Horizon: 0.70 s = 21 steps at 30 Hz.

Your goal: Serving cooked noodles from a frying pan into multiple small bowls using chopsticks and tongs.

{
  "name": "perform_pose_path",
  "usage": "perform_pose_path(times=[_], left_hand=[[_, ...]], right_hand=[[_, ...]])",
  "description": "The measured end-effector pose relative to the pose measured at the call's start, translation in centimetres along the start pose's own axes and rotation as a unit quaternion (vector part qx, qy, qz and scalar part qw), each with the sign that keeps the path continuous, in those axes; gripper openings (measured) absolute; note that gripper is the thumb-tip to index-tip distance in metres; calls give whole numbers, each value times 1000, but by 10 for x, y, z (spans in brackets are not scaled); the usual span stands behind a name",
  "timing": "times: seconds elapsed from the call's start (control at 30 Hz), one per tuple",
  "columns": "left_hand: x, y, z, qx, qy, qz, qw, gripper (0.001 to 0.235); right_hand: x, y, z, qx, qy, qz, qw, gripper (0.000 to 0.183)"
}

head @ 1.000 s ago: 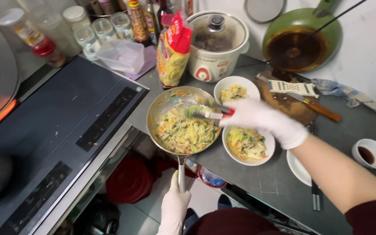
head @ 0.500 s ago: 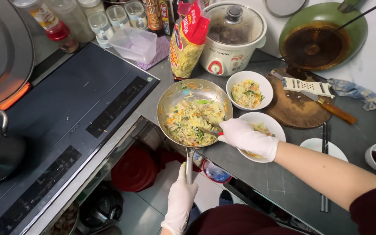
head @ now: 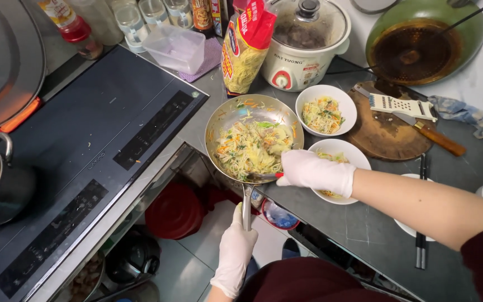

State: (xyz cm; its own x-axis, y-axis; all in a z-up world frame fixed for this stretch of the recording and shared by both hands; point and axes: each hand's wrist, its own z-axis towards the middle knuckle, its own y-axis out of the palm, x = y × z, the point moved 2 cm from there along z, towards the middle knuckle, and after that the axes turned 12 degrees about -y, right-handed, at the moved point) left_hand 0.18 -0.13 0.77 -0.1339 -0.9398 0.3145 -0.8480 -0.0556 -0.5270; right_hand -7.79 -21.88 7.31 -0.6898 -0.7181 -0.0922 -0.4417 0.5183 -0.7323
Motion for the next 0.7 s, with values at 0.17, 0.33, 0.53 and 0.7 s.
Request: perform_pose_path(times=[0.17, 0.33, 0.53, 0.7], left_hand=[[0, 1, 1, -3, 6, -1, 1000, 89], [2, -2, -5, -10, -2, -10, 1000, 89], [5, -7, -8, -18, -14, -8, 1000, 90], [7, -11, -13, -24, -17, -4, 1000, 91]], right_hand=[[33, 31, 32, 23, 19, -105, 994, 69], [59, 53, 64, 16, 10, -102, 995, 65], [92, 85, 110, 169, -38, -26, 985, 47], [75, 61, 41, 312, -92, 37, 945, 50]])
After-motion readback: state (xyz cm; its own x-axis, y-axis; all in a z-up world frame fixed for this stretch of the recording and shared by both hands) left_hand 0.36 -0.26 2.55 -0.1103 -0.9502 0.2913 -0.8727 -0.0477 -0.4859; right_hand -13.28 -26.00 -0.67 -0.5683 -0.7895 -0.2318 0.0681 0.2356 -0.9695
